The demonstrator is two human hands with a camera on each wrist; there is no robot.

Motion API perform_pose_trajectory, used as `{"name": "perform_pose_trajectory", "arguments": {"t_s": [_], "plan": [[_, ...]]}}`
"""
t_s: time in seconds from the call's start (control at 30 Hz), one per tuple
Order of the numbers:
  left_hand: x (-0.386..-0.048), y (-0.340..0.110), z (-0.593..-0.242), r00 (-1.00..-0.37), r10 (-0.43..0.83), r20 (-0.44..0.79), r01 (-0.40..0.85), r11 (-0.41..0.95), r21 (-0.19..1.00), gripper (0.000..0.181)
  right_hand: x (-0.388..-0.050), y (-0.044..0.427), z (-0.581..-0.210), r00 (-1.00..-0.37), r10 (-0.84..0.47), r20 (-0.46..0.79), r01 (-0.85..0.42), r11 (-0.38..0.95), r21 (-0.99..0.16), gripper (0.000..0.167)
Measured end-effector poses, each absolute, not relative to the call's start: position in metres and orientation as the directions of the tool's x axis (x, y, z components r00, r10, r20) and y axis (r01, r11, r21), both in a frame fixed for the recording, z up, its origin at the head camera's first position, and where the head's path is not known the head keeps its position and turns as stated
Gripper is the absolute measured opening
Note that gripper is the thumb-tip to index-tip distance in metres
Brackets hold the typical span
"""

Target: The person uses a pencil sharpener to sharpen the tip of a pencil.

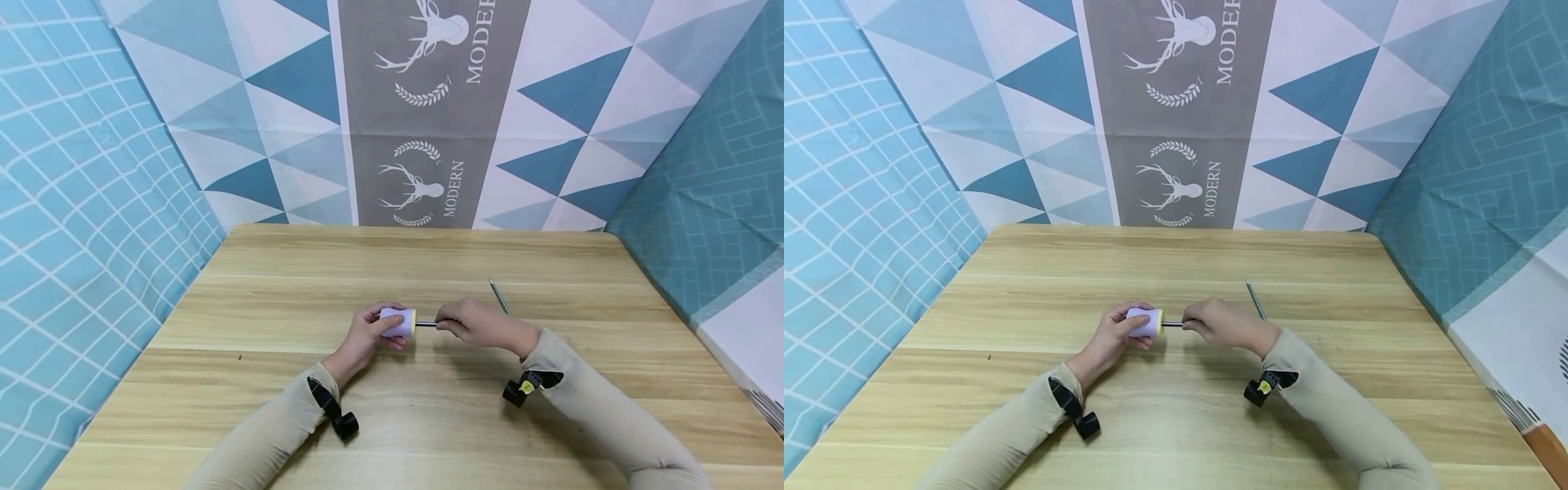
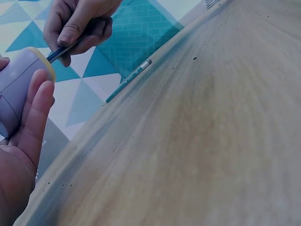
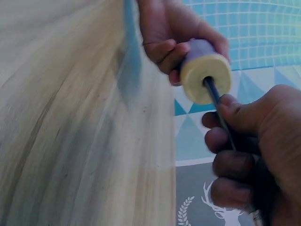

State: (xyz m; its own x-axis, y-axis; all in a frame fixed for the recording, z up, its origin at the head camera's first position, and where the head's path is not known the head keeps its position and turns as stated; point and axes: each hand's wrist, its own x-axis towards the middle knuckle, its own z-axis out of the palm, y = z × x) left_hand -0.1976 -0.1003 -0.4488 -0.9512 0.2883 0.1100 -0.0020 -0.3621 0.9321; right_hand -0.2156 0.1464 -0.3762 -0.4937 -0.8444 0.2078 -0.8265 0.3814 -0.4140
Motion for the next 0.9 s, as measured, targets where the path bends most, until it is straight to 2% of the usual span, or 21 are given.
{"name": "perform_pose_trajectory", "arguments": {"t_s": [0.23, 0.33, 0.47, 0.57, 0.77, 0.9], "plan": [[-0.196, -0.1, -0.449, -0.952, 0.287, 0.102, -0.005, -0.35, 0.937, 0.02, -0.218, 0.146, -0.371, -0.551, -0.834, -0.001, -0.692, 0.458, -0.558, 0.021], [-0.196, -0.099, -0.448, -0.952, 0.29, 0.101, -0.004, -0.341, 0.94, 0.025, -0.219, 0.146, -0.369, -0.565, -0.821, -0.082, -0.617, 0.487, -0.619, 0.024], [-0.196, -0.099, -0.449, -0.951, 0.292, 0.097, -0.01, -0.345, 0.939, 0.02, -0.219, 0.147, -0.369, -0.585, -0.8, -0.135, -0.537, 0.507, -0.674, 0.026], [-0.196, -0.1, -0.449, -0.952, 0.291, 0.093, -0.017, -0.355, 0.935, 0.024, -0.22, 0.151, -0.37, -0.61, -0.785, -0.111, -0.518, 0.5, -0.694, 0.026], [-0.198, -0.1, -0.448, -0.955, 0.284, 0.084, -0.029, -0.372, 0.928, 0.027, -0.218, 0.162, -0.367, -0.663, -0.746, 0.055, -0.567, 0.454, -0.688, 0.022], [-0.198, -0.101, -0.448, -0.955, 0.284, 0.087, -0.026, -0.373, 0.927, 0.027, -0.216, 0.173, -0.371, -0.69, -0.712, 0.129, -0.584, 0.442, -0.681, 0.026]]}}
